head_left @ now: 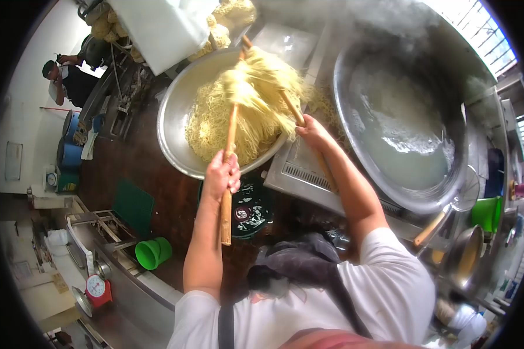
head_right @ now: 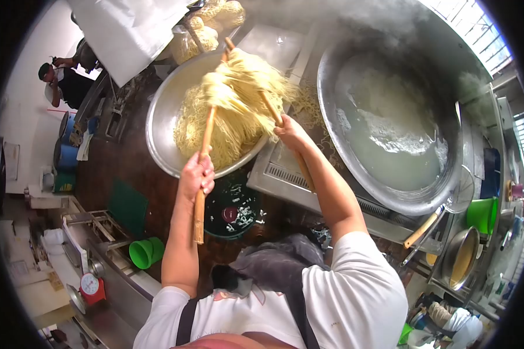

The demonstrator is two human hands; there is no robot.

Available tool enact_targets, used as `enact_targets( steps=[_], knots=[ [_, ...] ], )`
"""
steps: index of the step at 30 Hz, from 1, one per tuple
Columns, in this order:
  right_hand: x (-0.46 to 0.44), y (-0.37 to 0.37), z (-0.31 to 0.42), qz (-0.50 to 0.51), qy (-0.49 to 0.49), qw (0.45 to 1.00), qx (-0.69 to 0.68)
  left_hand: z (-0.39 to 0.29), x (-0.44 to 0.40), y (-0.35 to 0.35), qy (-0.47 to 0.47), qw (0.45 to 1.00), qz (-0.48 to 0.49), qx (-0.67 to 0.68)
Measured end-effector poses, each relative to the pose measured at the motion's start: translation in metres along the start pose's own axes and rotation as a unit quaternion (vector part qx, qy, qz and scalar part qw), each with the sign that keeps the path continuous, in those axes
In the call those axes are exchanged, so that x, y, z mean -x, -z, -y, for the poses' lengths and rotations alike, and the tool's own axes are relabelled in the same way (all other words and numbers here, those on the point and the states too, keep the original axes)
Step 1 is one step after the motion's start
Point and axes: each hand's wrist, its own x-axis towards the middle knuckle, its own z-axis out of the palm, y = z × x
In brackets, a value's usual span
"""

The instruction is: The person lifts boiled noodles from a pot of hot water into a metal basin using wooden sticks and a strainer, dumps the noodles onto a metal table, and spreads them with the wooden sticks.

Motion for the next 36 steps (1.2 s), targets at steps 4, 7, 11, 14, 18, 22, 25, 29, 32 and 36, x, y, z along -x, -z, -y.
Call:
enact_targets(
  steps=[4,7,11,14,18,22,25,29,32,36],
  knots=[
    [0.021,-0.037,0.052,0.017,0.023,0.996,0.088,-0.034,0.013,0.039,0.031,0.999,-0.016,-0.014],
    [0.038,-0.067,0.064,0.024,0.028,0.979,0.201,-0.025,0.018,0.087,0.092,0.995,-0.010,0.038],
    [0.077,-0.053,0.068,0.042,0.068,0.956,0.282,-0.008,0.064,0.113,0.071,0.997,0.005,0.000],
    [0.126,-0.013,0.098,0.031,0.048,0.940,0.336,-0.001,0.114,0.138,0.072,0.992,0.015,-0.105],
    [0.168,0.037,0.079,0.027,0.050,0.924,0.379,-0.019,0.197,0.148,0.099,0.993,0.031,-0.055],
    [0.227,0.094,0.112,-0.033,0.007,0.916,0.400,-0.021,0.255,0.153,0.092,0.995,0.035,-0.012],
    [0.256,0.126,0.098,-0.038,-0.035,0.917,0.395,-0.005,0.269,0.144,0.108,0.994,-0.024,-0.023],
    [0.280,0.163,0.098,-0.051,-0.076,0.907,0.411,-0.001,0.273,0.132,0.079,0.996,-0.001,0.036],
    [0.241,0.173,0.060,-0.058,-0.073,0.897,0.432,0.011,0.260,0.122,0.060,0.998,-0.009,0.021],
    [0.150,0.156,0.008,-0.046,-0.081,0.892,0.442,0.018,0.250,0.108,0.075,0.996,0.024,0.047]
  ],
)
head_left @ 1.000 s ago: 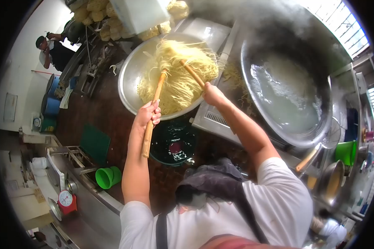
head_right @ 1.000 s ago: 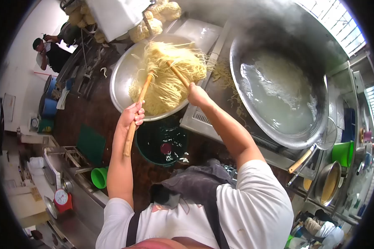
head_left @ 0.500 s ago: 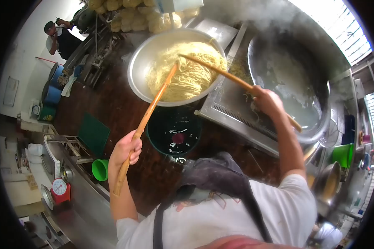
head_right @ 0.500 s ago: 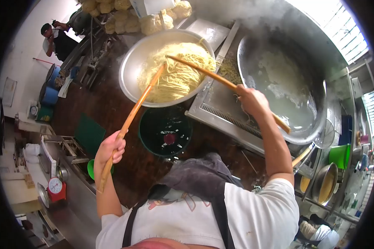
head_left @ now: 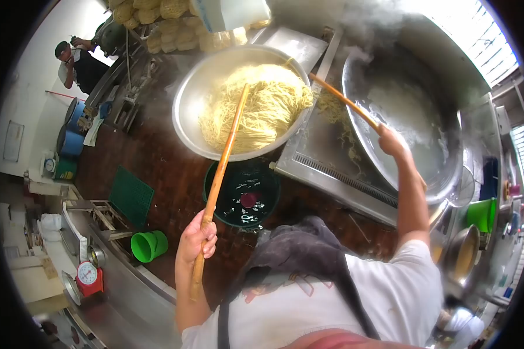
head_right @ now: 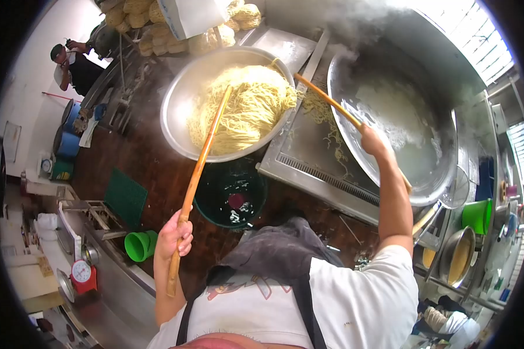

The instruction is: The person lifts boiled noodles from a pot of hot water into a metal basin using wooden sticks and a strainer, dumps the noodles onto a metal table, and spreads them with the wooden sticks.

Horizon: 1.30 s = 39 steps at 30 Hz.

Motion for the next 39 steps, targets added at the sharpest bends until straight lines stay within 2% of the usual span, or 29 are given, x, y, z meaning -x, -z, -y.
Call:
enact_targets(
  steps=[1,3,5,7,10,11,12,15,16,19,23,25,30,33,39],
  knots=[
    [-0.028,-0.011,0.006,0.045,-0.002,0.999,-0.006,0.003,-0.005,-0.006,0.000,1.000,0.002,0.004],
    [-0.080,-0.045,0.024,0.044,0.064,0.996,-0.038,0.007,-0.017,-0.016,-0.002,1.000,0.000,0.024],
    [-0.133,-0.067,0.052,0.097,0.046,0.993,-0.046,0.009,-0.026,-0.024,0.001,1.000,-0.025,0.018],
    [-0.192,-0.118,0.061,-0.026,0.073,0.994,-0.079,0.006,-0.036,-0.031,0.001,0.999,-0.043,0.004],
    [-0.210,-0.103,0.074,-0.029,0.048,0.992,-0.113,0.003,-0.035,-0.038,0.009,0.998,-0.062,-0.027],
    [-0.204,-0.098,0.074,-0.030,0.043,0.990,-0.129,0.005,-0.032,-0.037,0.002,0.998,-0.066,-0.025],
    [-0.194,-0.093,0.067,-0.058,0.083,0.985,-0.141,0.008,-0.031,-0.035,-0.006,0.997,-0.067,-0.022],
    [-0.138,-0.061,0.063,-0.048,0.154,0.976,-0.147,0.020,-0.027,-0.034,-0.025,0.997,-0.073,-0.020],
    [-0.112,-0.050,0.062,-0.031,0.166,0.970,-0.177,0.022,-0.027,-0.032,-0.032,0.996,-0.076,-0.022],
    [-0.033,-0.032,0.067,-0.065,0.180,0.968,-0.160,0.028,-0.020,-0.023,-0.059,0.997,-0.055,-0.016],
    [0.035,-0.015,0.069,0.000,0.138,0.981,-0.139,0.031,-0.014,-0.011,-0.068,0.997,-0.024,-0.019],
    [0.065,-0.017,0.070,-0.051,0.145,0.969,-0.196,0.026,-0.004,-0.009,-0.075,0.996,-0.024,-0.038],
    [0.110,-0.034,0.069,-0.048,0.098,0.955,-0.276,0.029,0.011,-0.011,-0.073,0.995,-0.024,-0.065],
    [0.128,-0.035,0.070,-0.039,0.064,0.962,-0.264,0.037,0.019,-0.009,-0.056,0.994,-0.033,-0.090],
    [0.169,-0.028,0.078,-0.035,0.097,0.966,-0.236,0.057,0.030,0.004,-0.030,0.989,-0.034,-0.143]
  ],
)
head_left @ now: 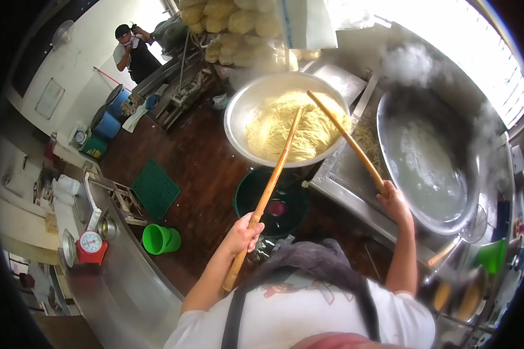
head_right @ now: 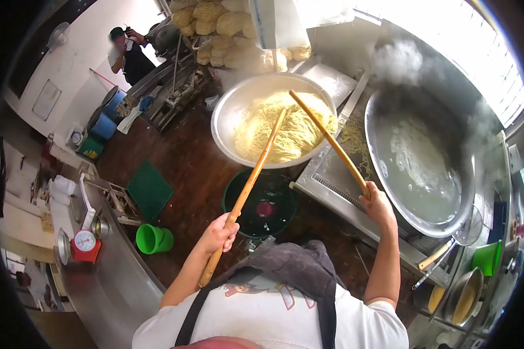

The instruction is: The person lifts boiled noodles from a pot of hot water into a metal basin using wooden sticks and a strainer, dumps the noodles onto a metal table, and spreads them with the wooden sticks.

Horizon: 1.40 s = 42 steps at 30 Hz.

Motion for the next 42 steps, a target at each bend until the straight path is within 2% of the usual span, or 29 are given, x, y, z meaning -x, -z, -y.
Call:
enact_targets(
  steps=[1,10,24,27,29,31,32,36,37,40,42],
  knots=[
    [0.003,-0.005,-0.004,-0.019,0.027,0.999,0.007,0.002,0.001,0.001,0.001,1.000,0.002,0.004],
    [0.033,0.013,0.029,0.037,0.009,0.999,0.009,0.003,0.007,0.002,-0.024,0.999,0.022,-0.029],
    [0.039,0.012,0.017,0.010,0.016,0.999,0.031,0.006,0.004,-0.005,-0.032,0.999,0.007,-0.034],
    [0.037,0.011,0.016,0.006,0.031,0.999,0.020,0.008,0.000,0.003,-0.003,0.998,0.017,-0.053],
    [0.039,0.015,0.009,-0.005,0.036,0.999,0.001,0.029,-0.013,0.015,-0.048,0.962,-0.063,-0.261],
    [0.035,0.013,-0.021,-0.036,0.015,0.999,0.008,0.036,-0.006,0.010,-0.142,0.877,-0.100,-0.447],
    [0.043,0.032,0.001,-0.020,-0.060,0.998,0.027,0.040,-0.008,0.012,-0.129,0.876,-0.078,-0.457],
    [0.050,0.033,-0.045,-0.074,-0.101,0.989,0.076,0.069,-0.003,0.030,-0.085,0.848,-0.045,-0.521],
    [0.053,0.035,-0.046,-0.065,-0.126,0.989,0.049,0.076,-0.008,0.028,-0.108,0.851,-0.044,-0.512],
    [0.060,0.031,-0.059,-0.036,-0.174,0.984,0.014,0.075,-0.028,0.011,-0.094,0.858,-0.042,-0.504],
    [0.067,0.025,-0.071,-0.046,-0.167,0.985,0.023,0.066,-0.037,0.004,-0.122,0.851,-0.026,-0.510]
  ],
)
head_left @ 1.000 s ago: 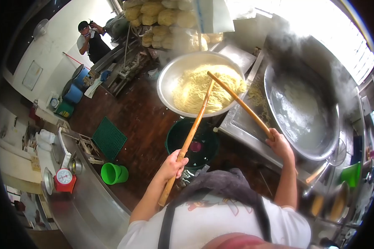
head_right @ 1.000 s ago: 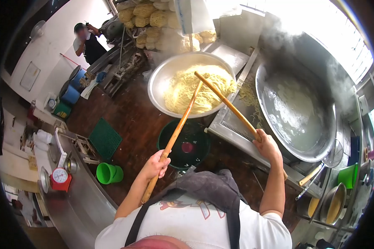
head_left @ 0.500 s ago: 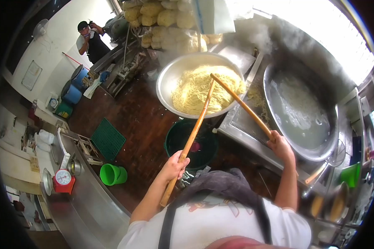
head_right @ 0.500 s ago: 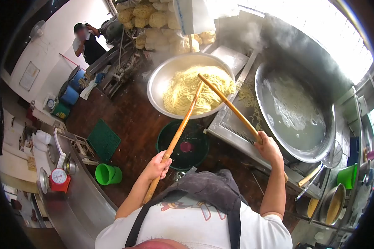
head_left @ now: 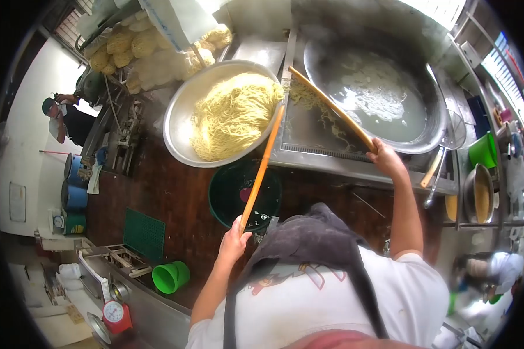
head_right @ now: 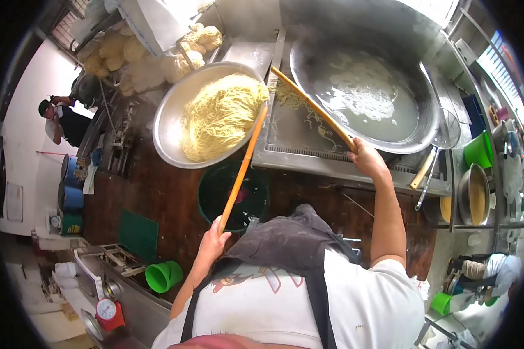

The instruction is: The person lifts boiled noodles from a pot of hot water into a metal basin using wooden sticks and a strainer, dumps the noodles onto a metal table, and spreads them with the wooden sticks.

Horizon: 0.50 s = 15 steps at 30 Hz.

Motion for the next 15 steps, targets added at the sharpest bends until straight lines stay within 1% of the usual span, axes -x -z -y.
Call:
enact_targets(
  steps=[2,4,5,6,7,8,9,12,13,14,15],
  knots=[
    [0.003,0.003,-0.006,0.007,0.004,1.000,0.009,-0.001,-0.007,0.001,-0.048,0.999,-0.008,-0.005],
    [0.013,0.012,-0.006,0.016,-0.009,1.000,0.017,-0.001,-0.009,-0.003,-0.026,0.999,0.024,-0.006],
    [0.014,0.007,-0.020,-0.013,0.031,0.999,0.024,0.002,-0.005,-0.003,-0.003,1.000,0.027,-0.005],
    [0.015,0.002,-0.029,-0.040,0.064,0.997,0.005,0.004,-0.010,-0.006,0.026,0.998,0.049,-0.008],
    [0.024,0.009,-0.012,-0.053,0.050,0.997,-0.012,0.016,-0.013,-0.019,0.019,0.999,0.029,-0.005],
    [0.024,0.014,-0.006,0.002,-0.009,0.999,-0.046,0.028,-0.020,-0.032,0.007,1.000,0.016,-0.004],
    [0.024,0.005,-0.020,-0.027,0.011,0.998,-0.050,0.033,-0.028,-0.042,0.005,1.000,-0.001,0.007],
    [0.026,0.000,-0.023,-0.024,0.010,0.999,-0.043,0.026,-0.070,-0.073,-0.023,0.999,-0.033,0.025],
    [0.024,-0.002,-0.025,-0.016,0.007,1.000,-0.019,0.016,-0.086,-0.084,-0.034,0.998,-0.047,0.021],
    [0.023,-0.001,-0.028,-0.010,0.030,0.999,-0.017,0.008,-0.101,-0.092,-0.045,0.997,-0.059,0.018],
    [0.025,0.004,-0.016,0.010,0.000,1.000,-0.026,-0.008,-0.115,-0.093,-0.026,0.998,-0.041,0.035]
  ],
)
